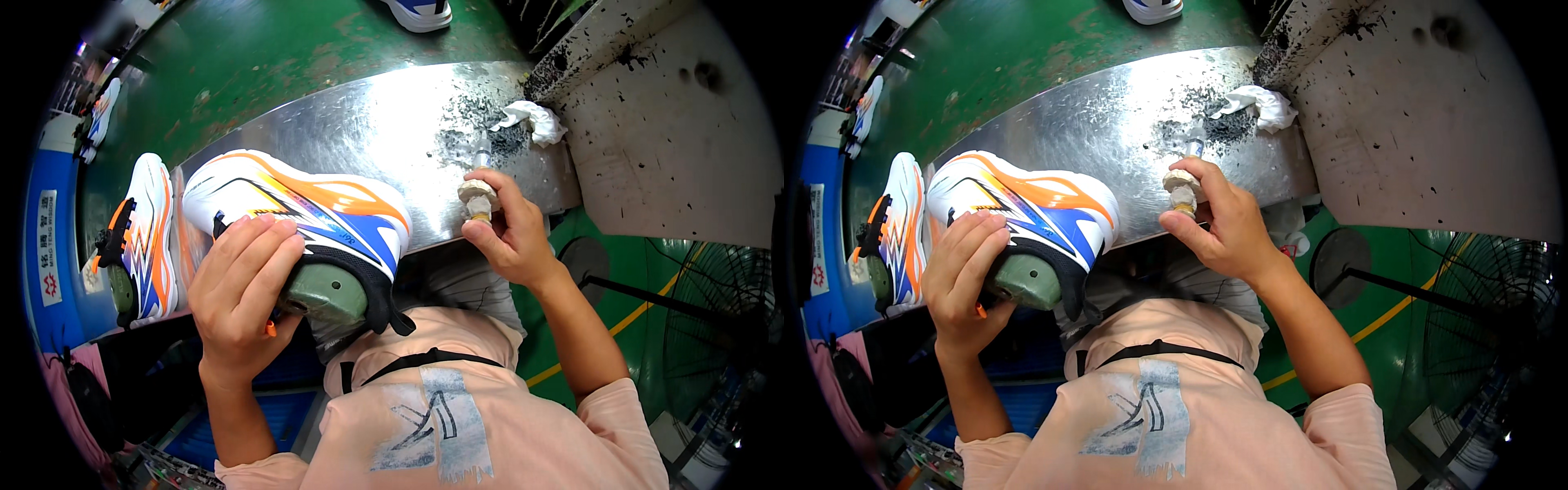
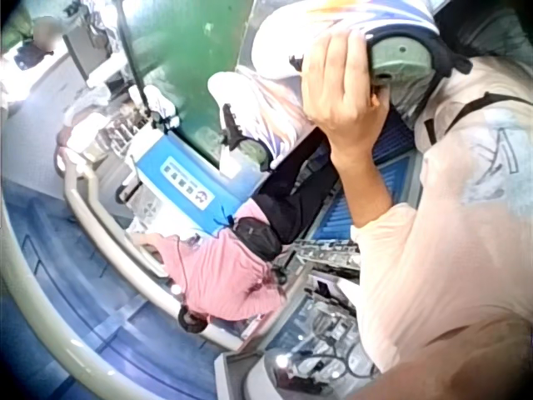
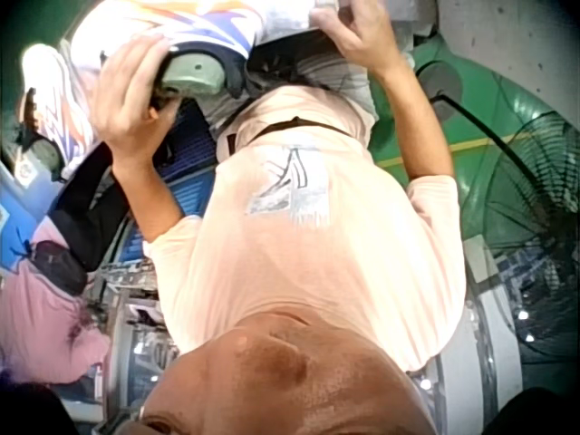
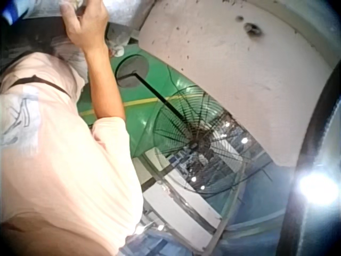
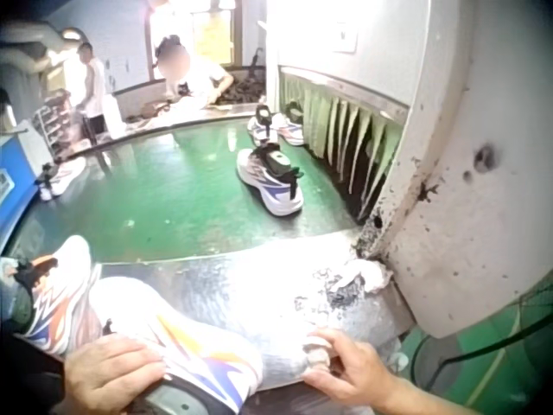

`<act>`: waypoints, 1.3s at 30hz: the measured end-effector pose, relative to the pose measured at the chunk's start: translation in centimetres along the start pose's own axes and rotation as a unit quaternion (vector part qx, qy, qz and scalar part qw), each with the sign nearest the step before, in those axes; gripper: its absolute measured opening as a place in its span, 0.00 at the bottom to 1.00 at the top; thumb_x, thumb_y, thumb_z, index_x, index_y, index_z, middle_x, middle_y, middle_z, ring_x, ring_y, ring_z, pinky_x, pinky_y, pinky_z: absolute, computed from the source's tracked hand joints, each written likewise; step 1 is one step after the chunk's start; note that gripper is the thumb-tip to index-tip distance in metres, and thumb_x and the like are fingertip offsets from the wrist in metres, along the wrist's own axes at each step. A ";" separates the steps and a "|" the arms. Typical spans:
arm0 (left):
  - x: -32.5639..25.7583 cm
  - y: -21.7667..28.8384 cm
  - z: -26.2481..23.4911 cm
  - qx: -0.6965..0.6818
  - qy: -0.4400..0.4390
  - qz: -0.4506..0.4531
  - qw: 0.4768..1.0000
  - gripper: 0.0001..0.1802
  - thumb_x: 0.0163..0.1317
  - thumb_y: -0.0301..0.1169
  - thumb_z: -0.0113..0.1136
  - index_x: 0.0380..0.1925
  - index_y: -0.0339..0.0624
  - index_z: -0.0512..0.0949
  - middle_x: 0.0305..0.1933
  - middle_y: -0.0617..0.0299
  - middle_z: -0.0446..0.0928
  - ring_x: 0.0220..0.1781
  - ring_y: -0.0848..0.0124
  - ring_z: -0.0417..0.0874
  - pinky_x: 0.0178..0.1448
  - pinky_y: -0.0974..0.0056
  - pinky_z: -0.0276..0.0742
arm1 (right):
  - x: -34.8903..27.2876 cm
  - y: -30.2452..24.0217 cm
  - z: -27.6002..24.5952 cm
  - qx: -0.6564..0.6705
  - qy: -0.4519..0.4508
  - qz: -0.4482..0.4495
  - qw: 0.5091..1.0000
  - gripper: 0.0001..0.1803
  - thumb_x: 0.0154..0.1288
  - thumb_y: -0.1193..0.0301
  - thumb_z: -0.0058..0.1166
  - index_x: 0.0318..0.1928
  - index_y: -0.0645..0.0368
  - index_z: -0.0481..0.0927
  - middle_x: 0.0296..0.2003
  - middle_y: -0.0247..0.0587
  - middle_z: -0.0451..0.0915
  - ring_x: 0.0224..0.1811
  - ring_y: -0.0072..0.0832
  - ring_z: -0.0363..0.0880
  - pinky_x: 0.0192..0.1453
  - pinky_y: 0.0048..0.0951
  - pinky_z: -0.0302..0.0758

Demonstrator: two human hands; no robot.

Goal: The person uses a syringe to inject a liquid substance into the seams of several sneakers on a factory assembly line. They handle the shoes one by one, applying the substance to the sole and upper edges before placing them back on the conveyor.

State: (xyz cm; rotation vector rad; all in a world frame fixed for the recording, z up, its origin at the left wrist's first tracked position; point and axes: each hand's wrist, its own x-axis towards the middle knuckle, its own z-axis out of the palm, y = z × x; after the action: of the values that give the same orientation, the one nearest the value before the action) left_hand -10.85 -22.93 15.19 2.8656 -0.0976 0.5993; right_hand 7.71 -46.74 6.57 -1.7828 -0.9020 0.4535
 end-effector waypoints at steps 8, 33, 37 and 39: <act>-0.7 -0.2 -0.2 -0.011 0.011 0.007 1.000 0.21 0.37 0.22 0.63 0.38 0.34 0.81 0.42 0.53 0.81 0.48 0.55 0.82 0.55 0.52 0.78 | 0.1 -0.9 0.2 -0.043 0.000 0.008 0.999 0.26 0.61 0.65 0.63 0.57 0.59 0.69 0.37 0.43 0.81 0.33 0.25 0.81 0.37 0.25 0.78; -6.8 0.9 2.1 -0.063 0.145 -0.021 0.987 0.08 0.57 0.30 0.57 0.36 0.43 0.80 0.42 0.60 0.81 0.48 0.65 0.83 0.60 0.61 0.77 | 15.6 -17.5 14.0 0.425 -0.325 0.274 0.799 0.40 0.71 0.36 0.20 0.61 0.57 0.65 0.20 0.32 0.65 0.17 0.18 0.53 0.18 0.20 0.53; -7.3 0.8 2.5 -0.059 0.150 -0.014 0.987 0.08 0.59 0.32 0.55 0.36 0.45 0.80 0.43 0.62 0.81 0.49 0.67 0.82 0.62 0.61 0.75 | 16.1 -17.5 15.0 0.400 -0.327 0.297 0.803 0.40 0.71 0.36 0.20 0.61 0.57 0.65 0.20 0.31 0.64 0.16 0.18 0.52 0.17 0.20 0.51; -7.4 0.7 2.6 -0.051 0.148 -0.010 0.988 0.08 0.60 0.33 0.54 0.36 0.45 0.80 0.43 0.63 0.81 0.50 0.67 0.82 0.63 0.61 0.74 | 16.6 -17.4 15.4 0.385 -0.324 0.313 0.806 0.41 0.70 0.35 0.19 0.61 0.57 0.65 0.20 0.31 0.63 0.16 0.18 0.52 0.17 0.19 0.51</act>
State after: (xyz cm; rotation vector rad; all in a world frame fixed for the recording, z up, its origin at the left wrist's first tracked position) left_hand -16.74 -24.01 10.04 2.6425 -0.0496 0.9763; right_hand 1.72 -21.42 18.33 -1.0902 -0.3978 1.6776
